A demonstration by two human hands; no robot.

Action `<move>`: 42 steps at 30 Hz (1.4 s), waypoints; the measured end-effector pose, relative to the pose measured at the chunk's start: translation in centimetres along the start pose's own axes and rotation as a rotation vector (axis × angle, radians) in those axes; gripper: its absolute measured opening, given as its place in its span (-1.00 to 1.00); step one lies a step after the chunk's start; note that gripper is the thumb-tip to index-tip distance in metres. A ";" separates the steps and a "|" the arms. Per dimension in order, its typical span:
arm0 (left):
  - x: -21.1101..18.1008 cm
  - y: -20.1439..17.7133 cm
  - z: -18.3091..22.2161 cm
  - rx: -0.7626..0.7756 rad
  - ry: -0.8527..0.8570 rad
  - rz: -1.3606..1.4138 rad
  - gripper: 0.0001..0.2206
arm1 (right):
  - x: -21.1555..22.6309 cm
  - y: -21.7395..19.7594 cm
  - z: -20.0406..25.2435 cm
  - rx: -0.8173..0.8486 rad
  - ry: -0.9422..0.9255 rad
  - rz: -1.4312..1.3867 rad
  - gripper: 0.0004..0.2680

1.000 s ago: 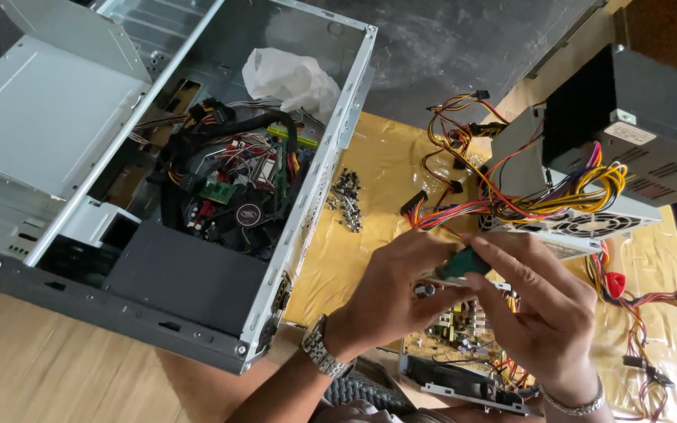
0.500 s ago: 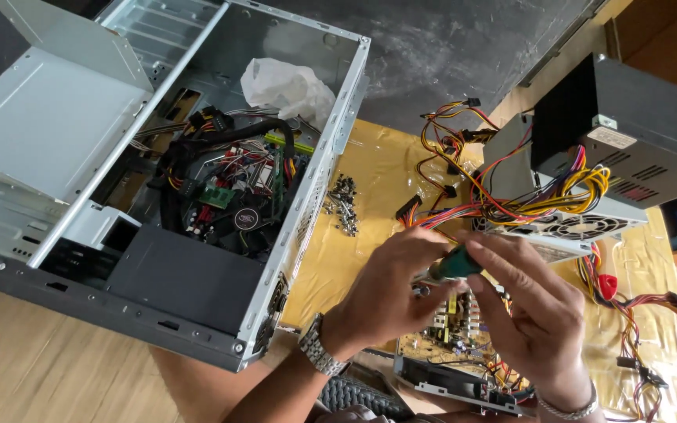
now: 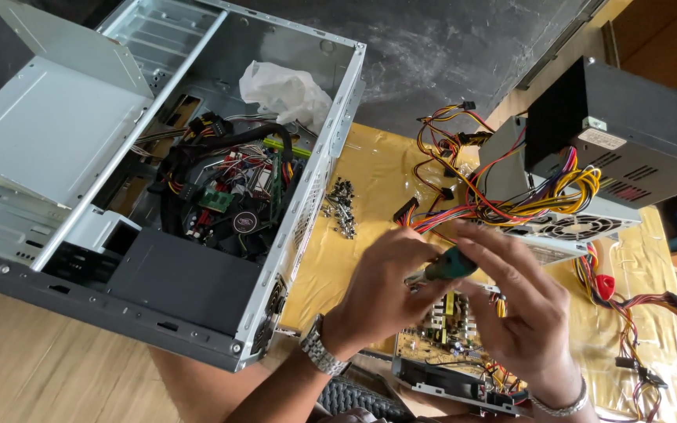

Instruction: Disassembling a computer power supply unit by unscrewing and removing the internal cooling fan.

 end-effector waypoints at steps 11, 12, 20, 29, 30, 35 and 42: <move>0.9 0.3 0.4 -0.027 -0.010 -0.068 -0.74 | 0.1 0.1 0.1 0.018 0.000 -0.020 -0.75; 0.9 0.6 0.3 0.029 -0.022 -0.020 -0.82 | -0.2 0.2 0.0 0.039 0.058 -0.061 -0.76; 1.2 1.5 0.2 0.112 -0.034 0.044 -0.69 | -0.3 0.2 0.1 0.037 0.049 -0.060 -0.75; 2.4 1.3 0.7 0.070 -0.102 0.113 -0.80 | 0.6 0.8 -0.5 0.117 0.041 -0.050 -0.73; 2.6 0.9 0.8 0.022 -0.102 0.083 -0.83 | 0.9 0.6 -0.6 0.078 0.000 -0.016 -0.76; 2.4 0.4 1.1 -0.021 -0.122 0.110 -0.84 | -0.1 0.5 -0.2 0.067 0.100 0.071 -0.68; 3.6 -1.4 3.0 -0.122 -0.228 0.184 -0.77 | -0.6 -1.3 1.2 -0.056 0.059 0.185 -0.64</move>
Point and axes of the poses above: each hand's wrist, its own z-axis away from the middle knuckle, its own y-axis out of the palm, x = y × z, the point moved 10 cm from there along -z, towards the middle knuckle, and after that the axes turned 1 degree about -z, right-handed, at the moved point
